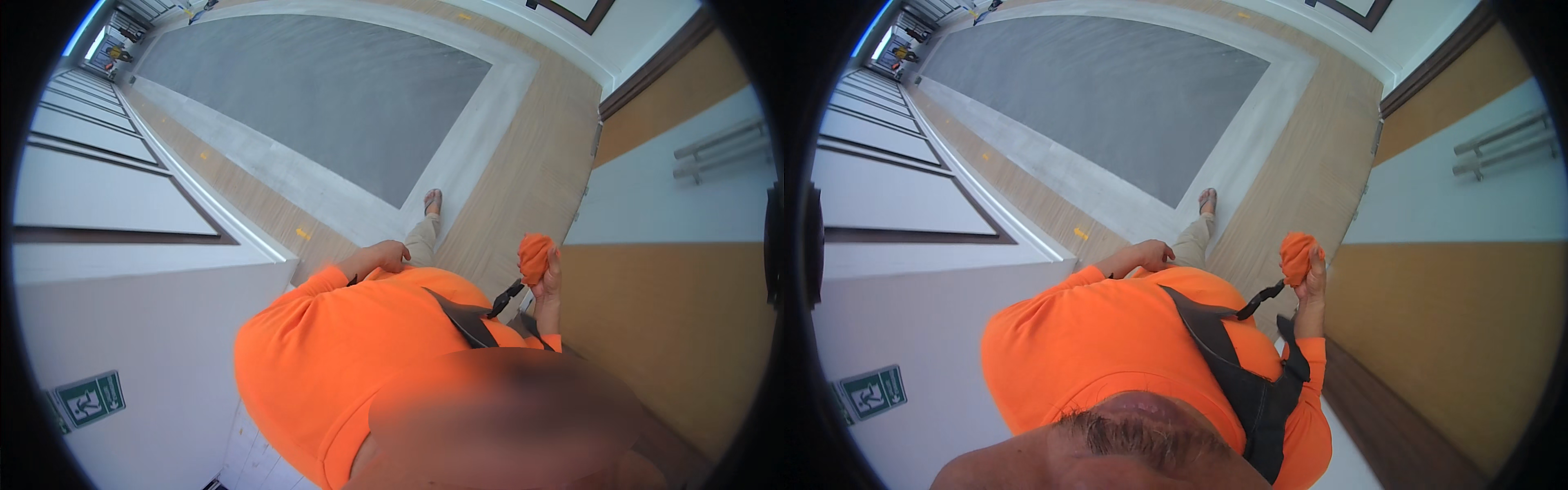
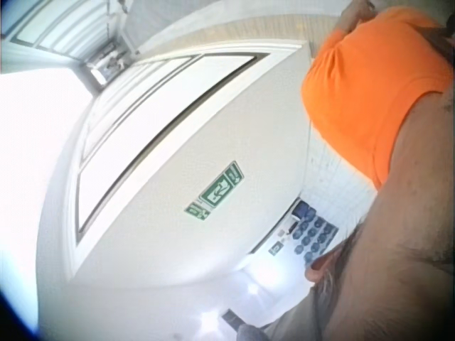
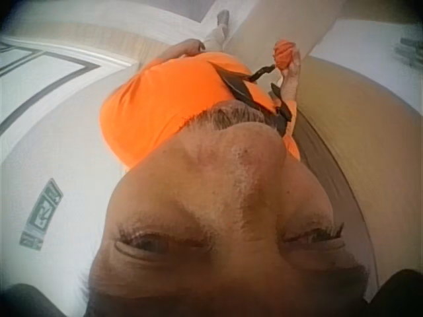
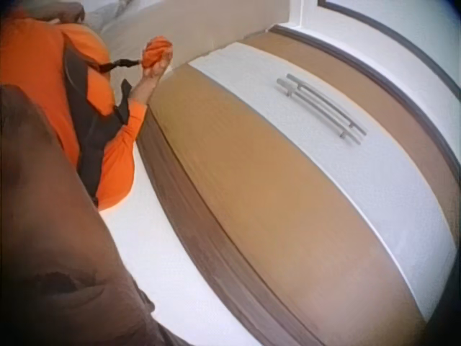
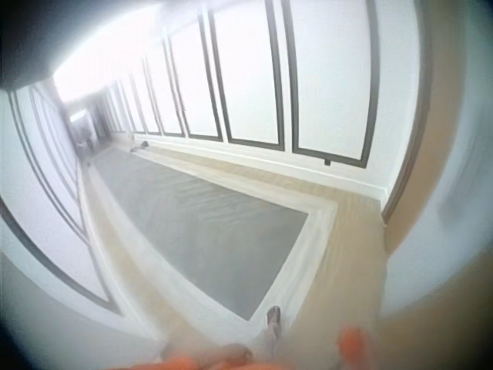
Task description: The person wipes the wall and ceiling trim with an orange cloth, then walks to a kitchen area to rinse the cloth in a sink. After wringing it out, the person returns to the hallway and continues wiping the wall trim.
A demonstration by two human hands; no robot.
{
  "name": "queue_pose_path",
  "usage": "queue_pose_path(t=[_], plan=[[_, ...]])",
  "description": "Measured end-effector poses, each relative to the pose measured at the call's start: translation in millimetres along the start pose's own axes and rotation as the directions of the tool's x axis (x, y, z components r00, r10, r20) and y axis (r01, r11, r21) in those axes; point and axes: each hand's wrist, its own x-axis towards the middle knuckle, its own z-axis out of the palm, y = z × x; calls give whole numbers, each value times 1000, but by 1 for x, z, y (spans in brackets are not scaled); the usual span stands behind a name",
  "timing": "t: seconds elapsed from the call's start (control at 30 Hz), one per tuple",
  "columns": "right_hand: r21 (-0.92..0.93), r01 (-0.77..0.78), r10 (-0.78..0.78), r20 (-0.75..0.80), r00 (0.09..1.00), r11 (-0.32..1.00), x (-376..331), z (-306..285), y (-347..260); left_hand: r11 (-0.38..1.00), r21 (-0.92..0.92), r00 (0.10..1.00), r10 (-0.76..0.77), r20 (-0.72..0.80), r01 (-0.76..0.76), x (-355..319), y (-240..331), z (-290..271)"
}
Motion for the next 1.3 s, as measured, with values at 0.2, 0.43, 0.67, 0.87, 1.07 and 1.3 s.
queue_pose_path(t=[0.2,0.43,0.67,0.87,1.07,1.3], plan=[[113,-3,23,-182,983,994,144,-18,-38,999,28,998,23,-60,-22,134,17,-163],[-59,-142,124,-238,963,988,289,-38,-127,993,119,977,-23,213,-2,255,37,-318],[230,-96,168,-319,933,968,461,-92,-195,994,-78,992,-69,102,77,395,50,-417],[202,-126,175,-247,953,971,617,-112,-293,977,156,987,-154,44,146,490,143,-557],[161,-178,213,-240,947,971,738,-128,-386,996,66,996,-67,55,63,564,207,-673],[179,49,44,-482,875,983,850,-179,-448,982,-110,960,173,219,-152,681,237,-831]])
